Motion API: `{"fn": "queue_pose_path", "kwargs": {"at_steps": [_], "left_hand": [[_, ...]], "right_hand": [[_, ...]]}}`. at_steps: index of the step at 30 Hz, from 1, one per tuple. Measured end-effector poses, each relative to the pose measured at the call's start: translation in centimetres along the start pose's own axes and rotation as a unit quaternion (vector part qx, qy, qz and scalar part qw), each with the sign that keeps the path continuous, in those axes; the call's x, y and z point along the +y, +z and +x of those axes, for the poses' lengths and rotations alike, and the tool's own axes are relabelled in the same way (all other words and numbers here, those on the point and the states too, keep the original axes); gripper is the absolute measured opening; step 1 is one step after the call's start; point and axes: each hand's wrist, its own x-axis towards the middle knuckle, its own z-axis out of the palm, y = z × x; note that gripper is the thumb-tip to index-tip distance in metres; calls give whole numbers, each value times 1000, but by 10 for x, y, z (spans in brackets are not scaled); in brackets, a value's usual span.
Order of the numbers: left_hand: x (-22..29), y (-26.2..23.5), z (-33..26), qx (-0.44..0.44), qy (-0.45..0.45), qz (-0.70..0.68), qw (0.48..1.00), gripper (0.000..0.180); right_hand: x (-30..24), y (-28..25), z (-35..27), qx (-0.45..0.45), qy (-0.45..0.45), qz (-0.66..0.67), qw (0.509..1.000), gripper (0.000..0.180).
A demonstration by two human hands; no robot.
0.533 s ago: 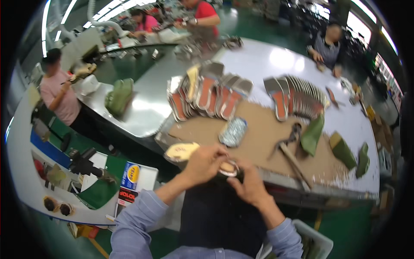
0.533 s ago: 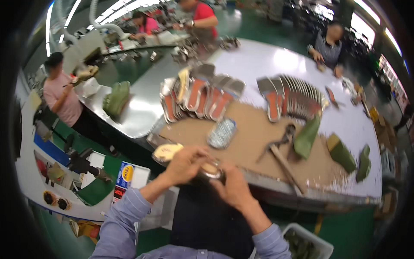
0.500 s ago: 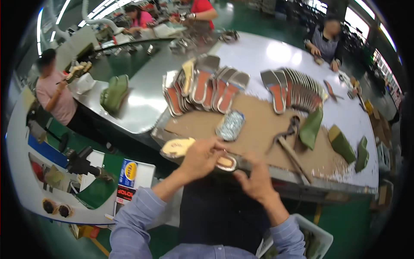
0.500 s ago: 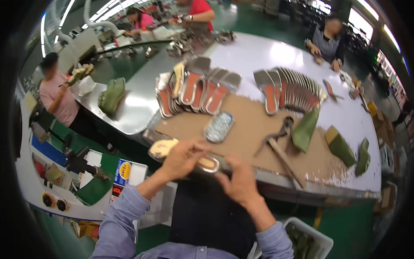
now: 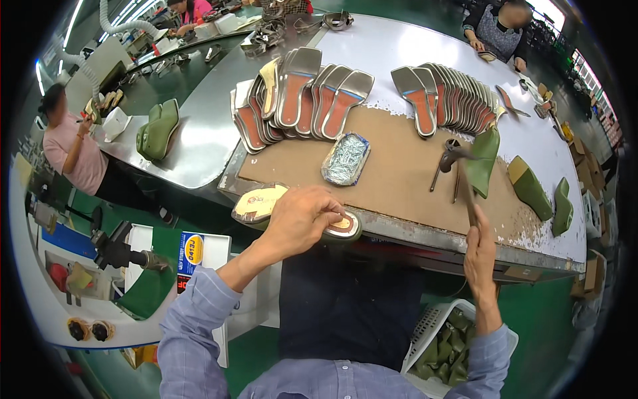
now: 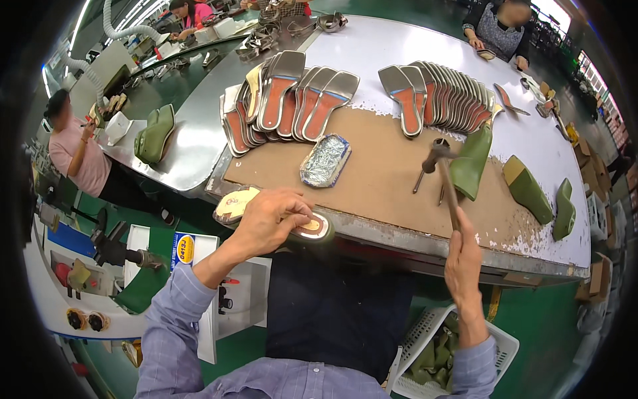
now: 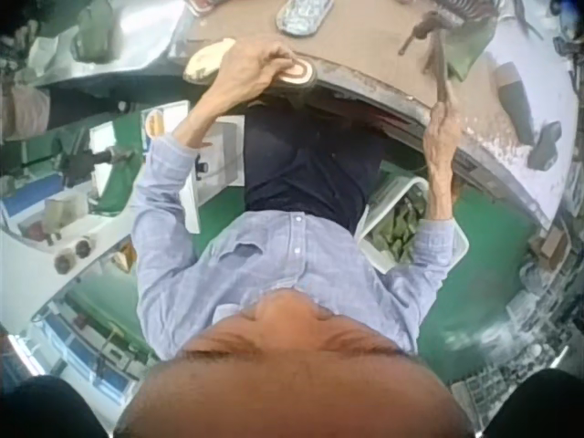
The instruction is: The person assembles green slipper-style shoes by inserting a pre-cut insole into the shoe upper and securing it with a hammer. They repeatedly pick up a shoe upper from a white basket, place an insole inside, and tap the edges with a hammer to fasten the components. The finished shoes are placed on the table, and the process is repeated for multiple units.
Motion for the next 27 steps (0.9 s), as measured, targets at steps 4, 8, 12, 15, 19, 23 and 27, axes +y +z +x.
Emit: {"fn": "queue_pose_path", "kwargs": {"at_steps": [4, 8, 12, 15, 19, 23, 27], "left_hand": [[-1, 3, 2, -4, 25, 9, 1000, 6], [1, 3, 0, -4, 48, 38, 998, 7], [0, 5, -1, 15, 52, 14, 998, 7], [2, 4, 1, 33, 49, 2, 998, 11], [5, 3, -2, 31, 43, 43, 998, 18], [7, -21, 0, -23, 98, 165, 981, 40], [-11, -36, 4, -151, 84, 222, 959, 63]], "right_hand": [[-45, 15, -34, 36, 58, 248, 966, 53], [-86, -9, -31, -94, 103, 247, 959, 52], [-105, -21, -33, -83, -68, 179, 978, 49], [-135, -23, -26, -94, -138, 169, 971, 45], [-163, -23, -9, -196, -81, 138, 967, 43], [-142, -17, -26, -137, -65, 164, 975, 41], [-134, -26, -31, -182, 204, 352, 895, 47]]}}
